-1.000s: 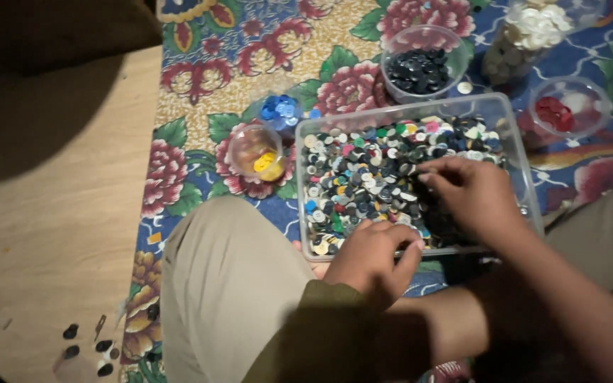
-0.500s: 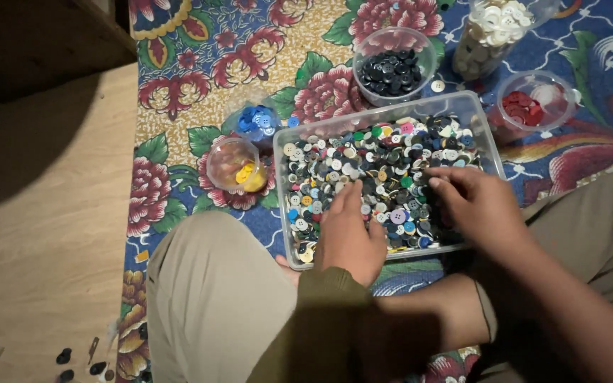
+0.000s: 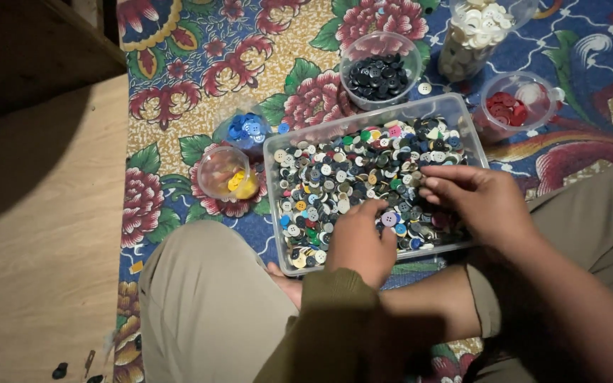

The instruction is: Sorting various colored and sized buttons from a large central container into smaller separate containers based on color or type.

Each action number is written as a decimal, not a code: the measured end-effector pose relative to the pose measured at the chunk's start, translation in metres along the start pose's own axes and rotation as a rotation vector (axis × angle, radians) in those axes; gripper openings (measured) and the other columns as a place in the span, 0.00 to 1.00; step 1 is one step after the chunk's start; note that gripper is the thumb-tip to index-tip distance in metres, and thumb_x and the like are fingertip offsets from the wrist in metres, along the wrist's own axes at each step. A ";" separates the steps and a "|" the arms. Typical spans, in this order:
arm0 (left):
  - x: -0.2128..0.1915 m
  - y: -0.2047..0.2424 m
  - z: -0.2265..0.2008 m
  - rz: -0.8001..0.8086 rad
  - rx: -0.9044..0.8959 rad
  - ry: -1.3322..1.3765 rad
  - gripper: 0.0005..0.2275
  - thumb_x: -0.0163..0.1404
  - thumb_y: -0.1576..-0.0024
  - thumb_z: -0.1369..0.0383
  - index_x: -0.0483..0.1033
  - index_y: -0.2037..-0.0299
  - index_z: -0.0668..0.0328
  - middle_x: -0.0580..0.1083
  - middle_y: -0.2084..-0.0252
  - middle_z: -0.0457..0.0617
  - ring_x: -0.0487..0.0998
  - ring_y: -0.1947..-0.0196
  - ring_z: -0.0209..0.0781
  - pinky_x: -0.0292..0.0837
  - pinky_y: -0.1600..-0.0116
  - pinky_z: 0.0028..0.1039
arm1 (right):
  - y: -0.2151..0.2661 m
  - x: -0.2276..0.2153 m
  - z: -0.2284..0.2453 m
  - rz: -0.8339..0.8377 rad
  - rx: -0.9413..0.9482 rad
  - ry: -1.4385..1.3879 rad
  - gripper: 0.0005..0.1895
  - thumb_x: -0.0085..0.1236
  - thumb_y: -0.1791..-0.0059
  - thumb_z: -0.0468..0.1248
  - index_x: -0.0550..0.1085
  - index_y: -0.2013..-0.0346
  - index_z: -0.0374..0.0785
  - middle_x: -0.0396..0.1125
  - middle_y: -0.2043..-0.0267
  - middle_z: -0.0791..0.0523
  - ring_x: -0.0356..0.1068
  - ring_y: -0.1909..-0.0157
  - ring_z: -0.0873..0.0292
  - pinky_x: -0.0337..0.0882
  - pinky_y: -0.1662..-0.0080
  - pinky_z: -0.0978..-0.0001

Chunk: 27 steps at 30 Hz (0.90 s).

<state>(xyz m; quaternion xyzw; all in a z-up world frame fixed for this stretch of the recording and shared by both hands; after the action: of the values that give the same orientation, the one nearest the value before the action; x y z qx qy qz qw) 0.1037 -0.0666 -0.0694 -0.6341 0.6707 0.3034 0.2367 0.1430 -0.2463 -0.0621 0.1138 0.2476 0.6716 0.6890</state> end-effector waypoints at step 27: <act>0.006 0.024 0.029 0.457 -0.362 0.006 0.19 0.47 0.41 0.63 0.74 0.39 0.52 0.78 0.43 0.48 0.74 0.37 0.50 0.73 0.37 0.44 | -0.047 0.037 0.119 -0.068 -0.269 -0.255 0.24 0.58 0.48 0.38 0.70 0.37 0.43 0.70 0.39 0.51 0.80 0.45 0.65 0.82 0.44 0.81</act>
<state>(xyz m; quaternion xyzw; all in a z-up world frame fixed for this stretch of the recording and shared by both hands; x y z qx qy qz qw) 0.0778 -0.0499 -0.0913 -0.4994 0.7317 0.4619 0.0433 0.2414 -0.1924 0.0095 0.0962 0.0700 0.6551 0.7461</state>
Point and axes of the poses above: each hand's wrist, its own y-axis away from the middle knuckle, its own x-axis out of the palm, z = x × y, the point moved 10 cm from there along -y, towards the middle knuckle
